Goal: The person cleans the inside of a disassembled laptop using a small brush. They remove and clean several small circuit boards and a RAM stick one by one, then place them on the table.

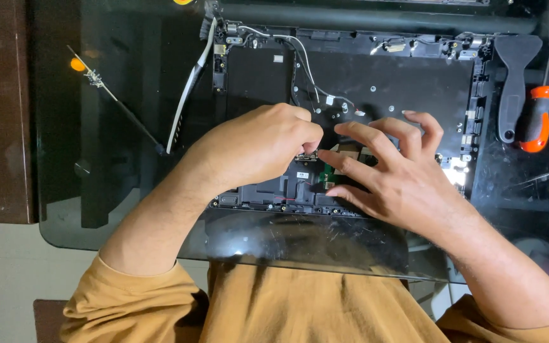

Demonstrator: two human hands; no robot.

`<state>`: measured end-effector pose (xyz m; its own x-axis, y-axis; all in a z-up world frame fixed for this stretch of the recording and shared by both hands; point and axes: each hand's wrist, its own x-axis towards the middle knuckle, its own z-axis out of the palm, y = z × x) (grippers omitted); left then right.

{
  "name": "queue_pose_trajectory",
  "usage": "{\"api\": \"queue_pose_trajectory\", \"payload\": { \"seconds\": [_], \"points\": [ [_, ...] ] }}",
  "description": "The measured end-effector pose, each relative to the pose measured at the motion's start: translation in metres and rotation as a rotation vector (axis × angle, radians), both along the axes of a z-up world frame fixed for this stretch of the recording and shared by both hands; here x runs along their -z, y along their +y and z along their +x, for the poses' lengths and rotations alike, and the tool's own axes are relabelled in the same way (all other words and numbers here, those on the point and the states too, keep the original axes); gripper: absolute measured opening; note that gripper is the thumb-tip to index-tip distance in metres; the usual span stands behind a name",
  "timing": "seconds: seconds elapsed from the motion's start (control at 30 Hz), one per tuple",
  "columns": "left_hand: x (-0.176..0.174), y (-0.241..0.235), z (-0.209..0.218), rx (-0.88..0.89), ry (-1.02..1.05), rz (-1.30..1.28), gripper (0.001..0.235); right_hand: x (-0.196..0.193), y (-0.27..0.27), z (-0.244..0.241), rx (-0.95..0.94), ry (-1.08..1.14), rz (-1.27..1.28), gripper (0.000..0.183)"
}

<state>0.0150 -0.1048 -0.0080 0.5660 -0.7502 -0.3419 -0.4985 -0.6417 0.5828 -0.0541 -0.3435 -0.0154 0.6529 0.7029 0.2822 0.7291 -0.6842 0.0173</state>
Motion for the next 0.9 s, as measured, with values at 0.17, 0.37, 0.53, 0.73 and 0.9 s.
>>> {"api": "queue_pose_trajectory", "payload": {
  "seconds": [0.17, 0.37, 0.53, 0.73, 0.9],
  "points": [
    [-0.006, -0.001, 0.001, 0.012, 0.017, 0.031, 0.032, 0.003, 0.001, 0.002, 0.004, 0.041, 0.009, 0.049],
    [-0.006, -0.002, -0.001, 0.012, 0.034, 0.039, 0.031, 0.003, 0.002, 0.003, -0.016, 0.054, 0.008, 0.053],
    [-0.003, 0.0, -0.005, -0.025, -0.03, -0.084, 0.017, 0.002, 0.002, 0.003, -0.015, 0.032, -0.01, 0.051],
    [0.001, 0.002, -0.008, -0.042, -0.032, -0.089, 0.007, 0.005, 0.001, 0.002, -0.022, 0.019, -0.036, 0.057],
    [0.001, 0.005, -0.01, -0.043, -0.113, -0.087, 0.02, 0.006, 0.001, 0.002, -0.026, 0.008, -0.038, 0.056]
  ]
}}
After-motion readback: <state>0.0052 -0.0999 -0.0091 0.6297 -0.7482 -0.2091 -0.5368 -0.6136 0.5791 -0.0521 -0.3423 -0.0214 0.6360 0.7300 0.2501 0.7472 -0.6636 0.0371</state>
